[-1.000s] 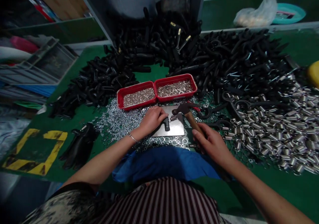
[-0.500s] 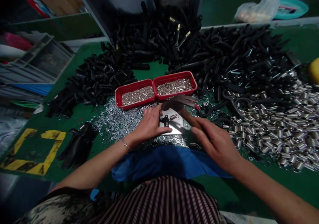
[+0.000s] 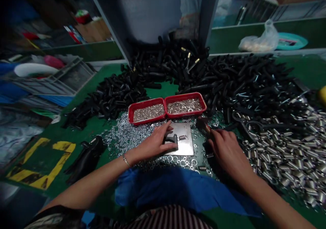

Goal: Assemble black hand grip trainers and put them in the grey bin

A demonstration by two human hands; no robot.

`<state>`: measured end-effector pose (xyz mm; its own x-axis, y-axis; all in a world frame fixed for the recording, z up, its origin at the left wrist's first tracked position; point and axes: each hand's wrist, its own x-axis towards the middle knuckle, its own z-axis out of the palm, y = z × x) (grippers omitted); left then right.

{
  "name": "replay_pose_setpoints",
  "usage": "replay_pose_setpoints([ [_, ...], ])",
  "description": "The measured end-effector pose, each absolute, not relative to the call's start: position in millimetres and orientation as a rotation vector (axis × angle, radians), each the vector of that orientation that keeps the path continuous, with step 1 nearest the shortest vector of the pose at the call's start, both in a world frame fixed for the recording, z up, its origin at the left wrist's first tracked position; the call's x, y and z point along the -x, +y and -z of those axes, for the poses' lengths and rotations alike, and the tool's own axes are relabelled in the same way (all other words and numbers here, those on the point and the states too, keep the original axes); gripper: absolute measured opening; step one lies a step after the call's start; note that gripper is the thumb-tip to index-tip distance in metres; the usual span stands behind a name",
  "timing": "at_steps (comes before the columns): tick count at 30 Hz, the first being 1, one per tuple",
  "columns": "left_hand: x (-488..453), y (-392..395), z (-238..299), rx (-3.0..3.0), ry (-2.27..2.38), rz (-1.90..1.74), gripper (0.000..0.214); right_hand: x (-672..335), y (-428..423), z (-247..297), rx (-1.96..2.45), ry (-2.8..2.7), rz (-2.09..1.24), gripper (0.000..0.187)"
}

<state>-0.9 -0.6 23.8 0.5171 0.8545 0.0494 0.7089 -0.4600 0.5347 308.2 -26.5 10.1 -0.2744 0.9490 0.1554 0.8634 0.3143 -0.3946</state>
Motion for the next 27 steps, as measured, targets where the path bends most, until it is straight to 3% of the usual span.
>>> replay_pose_setpoints([
  [4,41,72,-46,-2.420,1.468,-0.578,0.055,-271,-15,-2,1.218,-2.393,-0.398,0.034],
  [7,76,143,-50,-2.394,1.777,-0.416,0.040,-241,-7,8,1.188,-2.536,-0.405,0.031],
  [11,95,217,-38,-2.489,1.986,-0.139,0.039,-234,-2,17,1.270,-2.574,-0.382,0.019],
  [17,62,278,-10,-2.607,1.900,-0.089,0.061,-241,-23,8,1.220,-2.236,-0.739,0.017],
  [22,50,293,-12,-2.584,1.889,0.005,0.039,-231,-44,11,1.311,-1.875,-0.996,0.022],
  [24,54,286,-27,-2.543,1.922,-0.239,0.030,-226,-48,10,1.308,-1.692,-1.083,0.018],
  [27,63,252,-57,-2.244,1.788,-1.003,0.034,-221,-48,1,1.288,-1.399,-1.152,0.017],
])
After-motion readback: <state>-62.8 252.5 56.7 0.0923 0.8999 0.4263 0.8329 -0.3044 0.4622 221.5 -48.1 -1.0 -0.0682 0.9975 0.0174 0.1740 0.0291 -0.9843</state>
